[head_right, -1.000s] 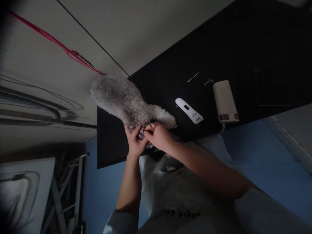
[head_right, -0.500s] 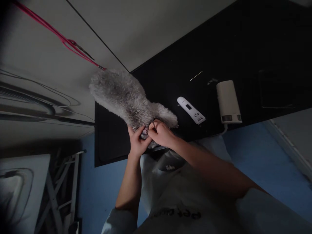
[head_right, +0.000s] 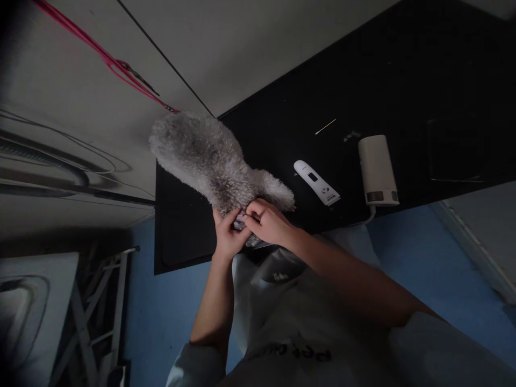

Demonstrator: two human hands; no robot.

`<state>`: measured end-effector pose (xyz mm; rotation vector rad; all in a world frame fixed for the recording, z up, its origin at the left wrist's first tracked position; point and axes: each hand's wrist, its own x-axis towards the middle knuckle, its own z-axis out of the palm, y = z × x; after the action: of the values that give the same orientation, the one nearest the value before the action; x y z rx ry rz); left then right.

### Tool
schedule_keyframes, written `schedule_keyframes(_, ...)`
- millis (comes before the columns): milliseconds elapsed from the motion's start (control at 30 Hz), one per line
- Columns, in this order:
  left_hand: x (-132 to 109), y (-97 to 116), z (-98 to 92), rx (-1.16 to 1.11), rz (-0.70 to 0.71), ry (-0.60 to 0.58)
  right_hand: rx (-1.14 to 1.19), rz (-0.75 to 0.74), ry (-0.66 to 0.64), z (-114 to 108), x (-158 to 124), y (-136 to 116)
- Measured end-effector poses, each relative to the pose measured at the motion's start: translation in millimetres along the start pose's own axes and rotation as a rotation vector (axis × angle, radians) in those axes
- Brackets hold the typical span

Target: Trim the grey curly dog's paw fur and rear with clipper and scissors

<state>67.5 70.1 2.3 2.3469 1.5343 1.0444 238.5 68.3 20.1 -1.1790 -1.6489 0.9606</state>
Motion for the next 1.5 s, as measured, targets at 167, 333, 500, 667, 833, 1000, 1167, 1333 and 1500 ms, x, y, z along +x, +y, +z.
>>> schedule_keyframes(167, 1.4, 3.1, -3.3, -0.051, 0.021, 0.005, -0.006, -0.068, 0.019, 1.2, -1.6, 5.2)
schedule_keyframes(333, 1.4, 3.3, -4.6, -0.058, 0.036, 0.006, -0.061, 0.006, 0.032, -4.9, -6.0, -1.0)
schedule_keyframes(500, 1.8, 5.5, -7.8, -0.019, 0.034, -0.039, -0.259, -0.031, -0.144, -12.8, -0.5, -8.9)
schedule_keyframes(667, 1.9, 7.8, -9.9, -0.061, 0.04, -0.014, -0.227, -0.056, -0.112, -12.5, -2.0, -1.1)
schedule_keyframes(833, 2.4, 9.1, -9.0, -0.058, 0.05, -0.011, -0.159, -0.001, -0.075, -11.5, -4.7, -4.0)
schedule_keyframes(1000, 3.6, 12.1, -10.4, -0.06, 0.064, -0.022, -0.191, -0.097, -0.084, -8.8, -3.4, -3.6)
schedule_keyframes(1167, 2.7, 11.8, -11.0, -0.042, 0.057, -0.019, -0.167, -0.153, -0.009, -6.5, -11.6, 2.9)
schedule_keyframes(1333, 3.0, 12.7, -10.6, -0.037, 0.033, -0.032, -0.082, -0.038, 0.03, -8.1, -13.8, -2.1)
schedule_keyframes(1500, 3.4, 15.3, -10.8, -0.018, 0.011, -0.054, -0.146, 0.005, -0.037, -8.9, -8.9, -5.7)
